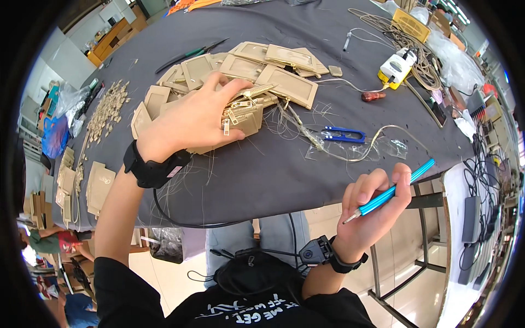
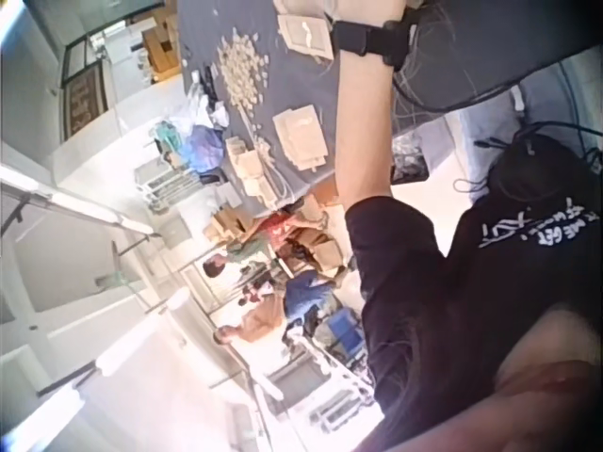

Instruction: The person uses a blue awl to puncture holes along the zipper edges of beige leather pouches. They repeatedly pick up pouches from a pile, align the tool, and push it through the material to create stitch holes, then place the pouches back on the table.

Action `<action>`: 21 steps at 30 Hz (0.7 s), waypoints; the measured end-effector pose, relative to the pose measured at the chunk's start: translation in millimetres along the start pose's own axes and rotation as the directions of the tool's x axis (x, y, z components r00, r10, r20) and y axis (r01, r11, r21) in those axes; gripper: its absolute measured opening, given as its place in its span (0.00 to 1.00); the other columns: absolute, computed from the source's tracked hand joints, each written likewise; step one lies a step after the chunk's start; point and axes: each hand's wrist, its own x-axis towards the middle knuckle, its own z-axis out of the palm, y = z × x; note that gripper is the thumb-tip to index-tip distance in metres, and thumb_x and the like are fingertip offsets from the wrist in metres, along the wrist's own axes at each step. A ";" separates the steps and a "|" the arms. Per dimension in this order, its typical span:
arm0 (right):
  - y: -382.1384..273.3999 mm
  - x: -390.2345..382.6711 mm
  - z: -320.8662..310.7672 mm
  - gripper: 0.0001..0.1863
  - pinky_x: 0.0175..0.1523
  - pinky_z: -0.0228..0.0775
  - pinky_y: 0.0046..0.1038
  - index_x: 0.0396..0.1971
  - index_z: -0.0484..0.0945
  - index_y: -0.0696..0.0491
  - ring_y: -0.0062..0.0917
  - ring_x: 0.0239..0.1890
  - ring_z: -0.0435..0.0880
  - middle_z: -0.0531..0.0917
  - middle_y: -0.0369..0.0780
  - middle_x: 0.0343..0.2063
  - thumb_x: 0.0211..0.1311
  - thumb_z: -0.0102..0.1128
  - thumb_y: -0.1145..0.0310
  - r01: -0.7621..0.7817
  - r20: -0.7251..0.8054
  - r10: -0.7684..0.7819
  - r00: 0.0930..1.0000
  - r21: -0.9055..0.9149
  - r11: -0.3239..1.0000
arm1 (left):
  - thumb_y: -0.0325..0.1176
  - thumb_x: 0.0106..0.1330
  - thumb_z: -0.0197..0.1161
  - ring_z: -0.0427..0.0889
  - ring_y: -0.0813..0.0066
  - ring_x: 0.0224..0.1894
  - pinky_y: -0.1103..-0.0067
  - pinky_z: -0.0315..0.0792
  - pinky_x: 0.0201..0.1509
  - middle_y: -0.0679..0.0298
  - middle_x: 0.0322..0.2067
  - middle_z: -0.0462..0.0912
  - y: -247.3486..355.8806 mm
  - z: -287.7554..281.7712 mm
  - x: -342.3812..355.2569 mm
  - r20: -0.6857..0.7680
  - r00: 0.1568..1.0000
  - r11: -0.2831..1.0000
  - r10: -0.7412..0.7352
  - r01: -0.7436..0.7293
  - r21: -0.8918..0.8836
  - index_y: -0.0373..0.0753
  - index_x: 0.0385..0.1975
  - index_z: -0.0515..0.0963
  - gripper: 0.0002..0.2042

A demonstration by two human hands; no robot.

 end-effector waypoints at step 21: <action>9.3 0.7 -12.2 0.12 0.09 0.43 0.15 0.38 0.67 0.52 0.12 0.06 0.52 0.62 0.33 0.10 0.67 0.39 0.60 -0.009 -0.089 0.017 0.996 0.088 0.996 | 0.42 0.47 0.65 0.75 0.52 0.43 0.67 0.70 0.46 0.47 0.42 0.75 -49.2 -24.3 17.9 -0.048 0.974 0.955 0.221 -0.226 -0.191 0.32 0.46 0.69 0.27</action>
